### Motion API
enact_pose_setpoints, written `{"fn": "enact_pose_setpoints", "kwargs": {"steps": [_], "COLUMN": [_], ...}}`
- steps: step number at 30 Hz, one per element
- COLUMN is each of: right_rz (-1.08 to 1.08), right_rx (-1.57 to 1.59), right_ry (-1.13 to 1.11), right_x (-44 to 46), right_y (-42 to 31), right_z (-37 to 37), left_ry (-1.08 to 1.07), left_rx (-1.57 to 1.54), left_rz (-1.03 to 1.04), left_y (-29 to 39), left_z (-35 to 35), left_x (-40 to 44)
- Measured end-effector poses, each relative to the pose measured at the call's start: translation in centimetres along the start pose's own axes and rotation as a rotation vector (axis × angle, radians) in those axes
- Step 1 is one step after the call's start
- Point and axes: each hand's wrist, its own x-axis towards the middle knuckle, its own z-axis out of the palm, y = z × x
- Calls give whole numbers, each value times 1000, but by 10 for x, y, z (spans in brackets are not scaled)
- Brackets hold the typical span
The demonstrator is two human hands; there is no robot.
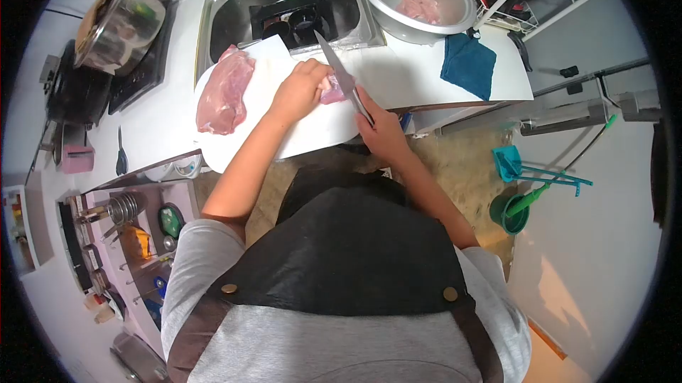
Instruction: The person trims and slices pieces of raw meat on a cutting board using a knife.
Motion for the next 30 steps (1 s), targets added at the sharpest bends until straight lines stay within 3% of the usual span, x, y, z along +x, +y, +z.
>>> {"fn": "enact_pose_setpoints", "kwargs": {"steps": [3,4,6,9,21,25,30], "right_rz": [-157,-149,71,101,36,163,118], "right_rx": [-49,-49,-134,-219,-109,-204,-123], "right_ry": [116,123,-26,-97,102,10,147], "right_x": [11,9,1,-25,-7,-56,-67], "right_y": [6,3,-6,-1,-22,-32,-39], "right_z": [15,15,7,-2,34,15,0], "left_ry": [-43,-30,-16,-20,-61,-59,-39], "left_rx": [-7,7,15,-3,-105,-80,-82], "left_rz": [-47,-21,11,58,61,14,73], "left_y": [-2,-5,-12,-24,-29,-42,-23], "left_z": [2,3,0,-13,-17,-28,-35], "left_x": [-1,-2,-1,-2,-4,-3,-10]}}
